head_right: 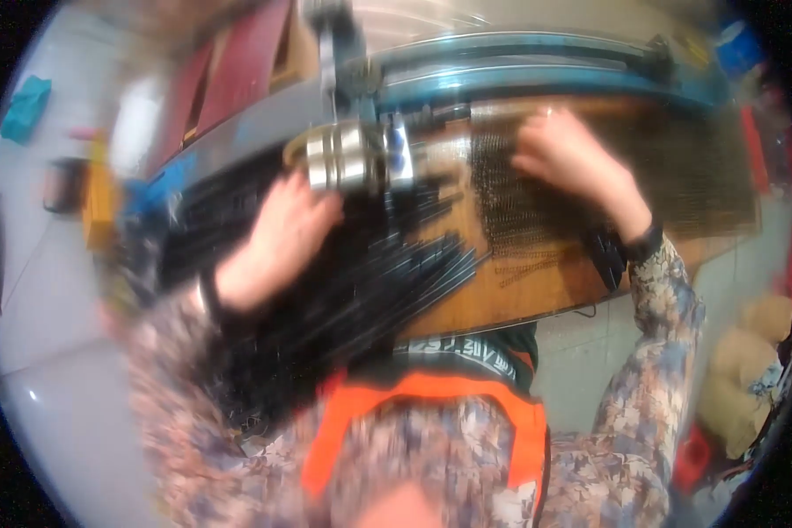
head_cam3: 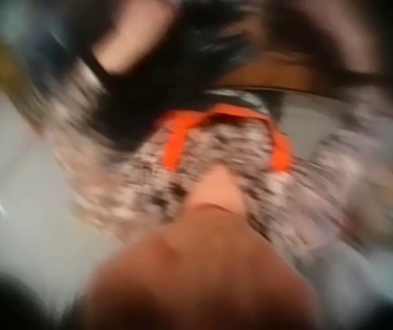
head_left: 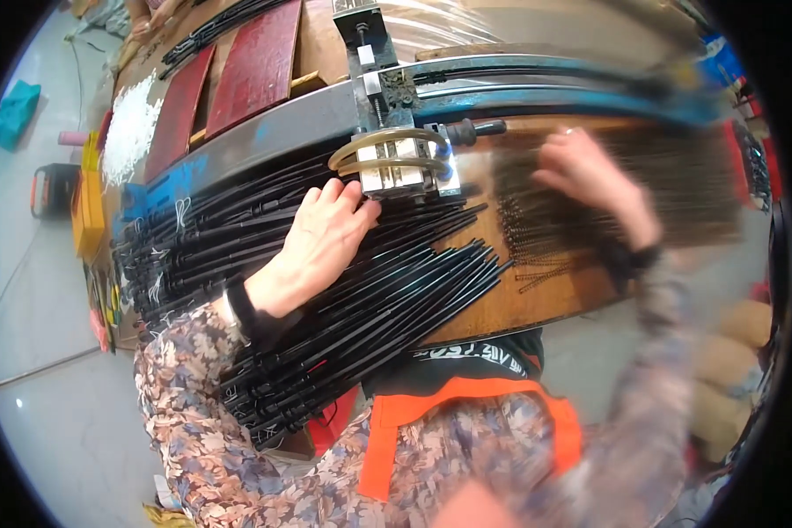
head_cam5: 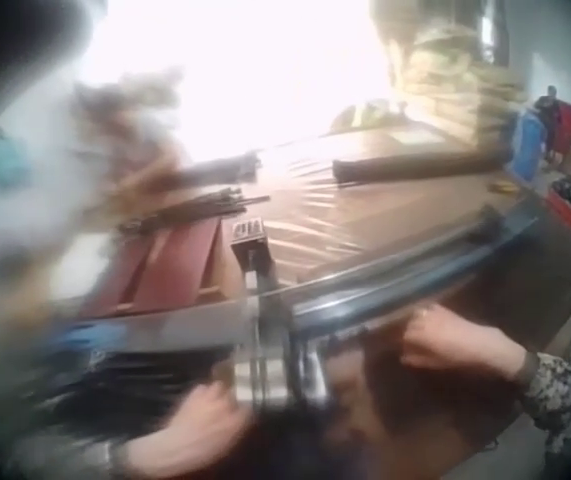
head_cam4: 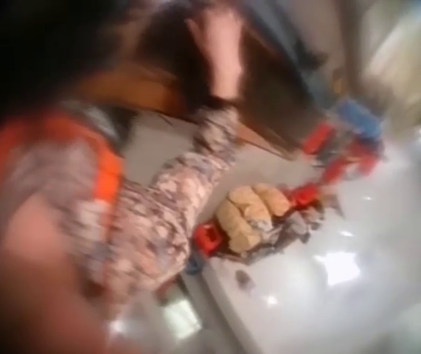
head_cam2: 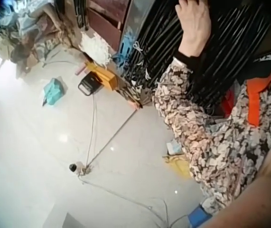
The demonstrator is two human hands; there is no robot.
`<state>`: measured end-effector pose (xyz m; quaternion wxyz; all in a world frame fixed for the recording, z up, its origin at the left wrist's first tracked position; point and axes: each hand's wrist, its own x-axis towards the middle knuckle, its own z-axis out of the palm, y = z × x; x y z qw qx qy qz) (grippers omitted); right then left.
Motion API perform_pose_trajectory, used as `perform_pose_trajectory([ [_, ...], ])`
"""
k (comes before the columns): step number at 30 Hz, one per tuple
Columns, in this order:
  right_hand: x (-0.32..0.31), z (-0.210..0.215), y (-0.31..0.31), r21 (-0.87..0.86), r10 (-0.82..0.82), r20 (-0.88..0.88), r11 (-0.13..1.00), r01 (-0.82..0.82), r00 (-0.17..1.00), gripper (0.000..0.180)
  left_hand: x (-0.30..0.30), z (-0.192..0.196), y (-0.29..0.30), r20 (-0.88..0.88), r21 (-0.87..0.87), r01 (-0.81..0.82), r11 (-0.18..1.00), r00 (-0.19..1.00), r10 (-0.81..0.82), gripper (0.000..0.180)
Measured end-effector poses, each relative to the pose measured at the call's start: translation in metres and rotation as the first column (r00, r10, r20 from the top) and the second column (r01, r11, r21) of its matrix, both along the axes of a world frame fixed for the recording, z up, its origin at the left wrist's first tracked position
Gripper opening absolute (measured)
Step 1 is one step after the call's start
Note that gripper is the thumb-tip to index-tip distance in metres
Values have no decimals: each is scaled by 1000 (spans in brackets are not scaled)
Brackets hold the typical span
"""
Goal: The recorder is manually placing and organizing thin black rods into a specialized template on a fabrication machine.
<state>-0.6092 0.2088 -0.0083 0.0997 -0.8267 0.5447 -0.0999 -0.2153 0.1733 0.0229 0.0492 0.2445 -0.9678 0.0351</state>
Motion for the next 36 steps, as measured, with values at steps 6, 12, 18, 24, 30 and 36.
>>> perform_pose_trajectory([
  [6, 26, 9, 3, 5, -60, -22, 998, 60, 998, 8, 1, -11, -2, 64, 85, -133, 987, 990, 128, 19],
  [12, 50, 6, 23, 174, 35, 175, 983, -66, 984, 19, 4, -10, 16, -99, 110, 4, 994, 995, 7, 28],
  [18, 45, -6, 48, -57, 103, 464, 995, -87, 880, 23, -19, 32, 39, -46, 238, -14, 971, 999, 25, 44],
  [24, 40, -20, 61, -416, 257, 499, 909, -31, 828, 42, -52, 56, 45, -18, 207, 22, 978, 1000, -18, 34],
  [30, 33, -8, 73, -456, 297, 426, 886, -81, 854, 52, -84, 88, 38, -87, 373, 86, 924, 995, -58, 27],
  [36, -53, -35, 63, -589, -128, 455, 699, 406, 881, 62, -112, 122, 4, -90, 38, 122, 992, 989, -118, 26],
])
